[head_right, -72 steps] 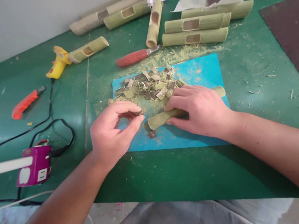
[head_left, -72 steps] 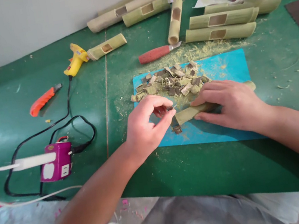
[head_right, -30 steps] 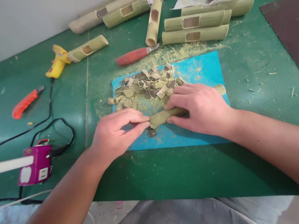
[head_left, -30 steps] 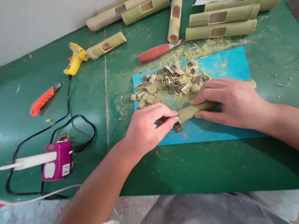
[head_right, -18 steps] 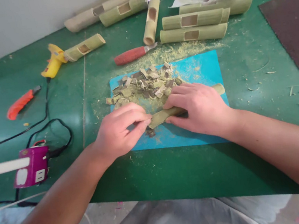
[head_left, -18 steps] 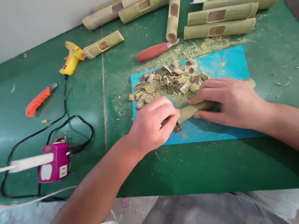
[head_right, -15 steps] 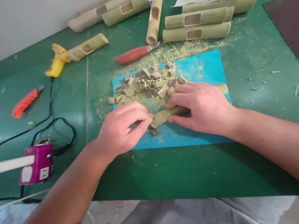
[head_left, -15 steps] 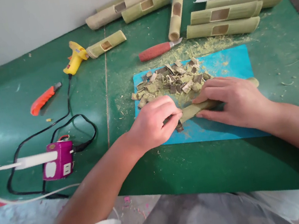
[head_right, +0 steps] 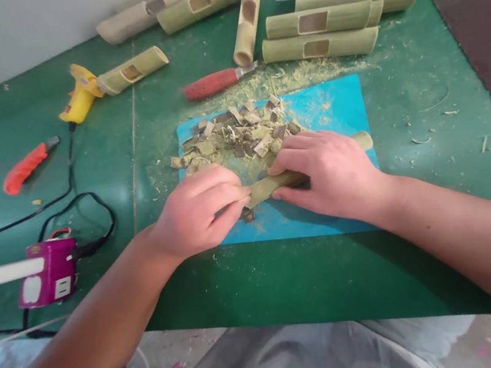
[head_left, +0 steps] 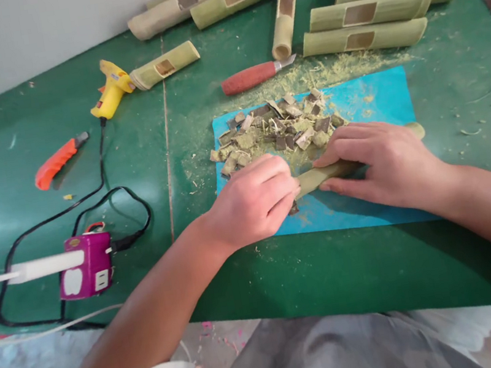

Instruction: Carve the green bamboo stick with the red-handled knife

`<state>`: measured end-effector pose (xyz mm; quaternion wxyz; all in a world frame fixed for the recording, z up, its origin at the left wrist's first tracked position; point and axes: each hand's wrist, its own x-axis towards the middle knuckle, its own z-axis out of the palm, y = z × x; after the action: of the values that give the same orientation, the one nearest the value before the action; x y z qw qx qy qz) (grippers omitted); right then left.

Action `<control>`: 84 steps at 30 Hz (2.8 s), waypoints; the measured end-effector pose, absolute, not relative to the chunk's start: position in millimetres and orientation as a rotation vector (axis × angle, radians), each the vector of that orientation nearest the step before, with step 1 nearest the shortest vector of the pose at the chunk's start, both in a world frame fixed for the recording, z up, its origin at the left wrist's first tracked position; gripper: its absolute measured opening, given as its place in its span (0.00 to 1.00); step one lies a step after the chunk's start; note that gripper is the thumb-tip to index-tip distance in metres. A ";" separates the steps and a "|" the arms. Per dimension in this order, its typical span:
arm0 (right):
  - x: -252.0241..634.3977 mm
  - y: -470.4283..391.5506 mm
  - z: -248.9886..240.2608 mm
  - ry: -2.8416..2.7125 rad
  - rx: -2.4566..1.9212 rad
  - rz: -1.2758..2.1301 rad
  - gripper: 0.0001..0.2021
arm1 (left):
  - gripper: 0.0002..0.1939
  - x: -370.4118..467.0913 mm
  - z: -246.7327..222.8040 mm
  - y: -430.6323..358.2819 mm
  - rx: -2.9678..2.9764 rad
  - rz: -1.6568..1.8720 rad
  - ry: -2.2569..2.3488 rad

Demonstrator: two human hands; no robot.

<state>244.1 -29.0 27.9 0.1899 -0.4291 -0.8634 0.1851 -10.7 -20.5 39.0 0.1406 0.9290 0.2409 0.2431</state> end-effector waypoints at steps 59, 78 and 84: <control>245.0 -29.4 27.8 -2.405 -1.158 0.514 0.10 | 0.10 -8.9 28.5 -21.3 2.611 0.766 0.784; 247.2 -27.9 23.1 -2.411 -1.115 0.519 0.09 | 0.10 -8.7 28.5 -22.9 2.622 0.797 0.816; 246.7 -27.9 23.7 -2.413 -1.131 0.500 0.10 | 0.09 -8.9 30.9 -23.8 2.652 0.764 0.778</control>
<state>246.7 -27.9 23.7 0.2135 -0.4074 -0.8695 0.1801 -8.9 -23.8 30.9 0.1368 0.9162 0.2688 0.2638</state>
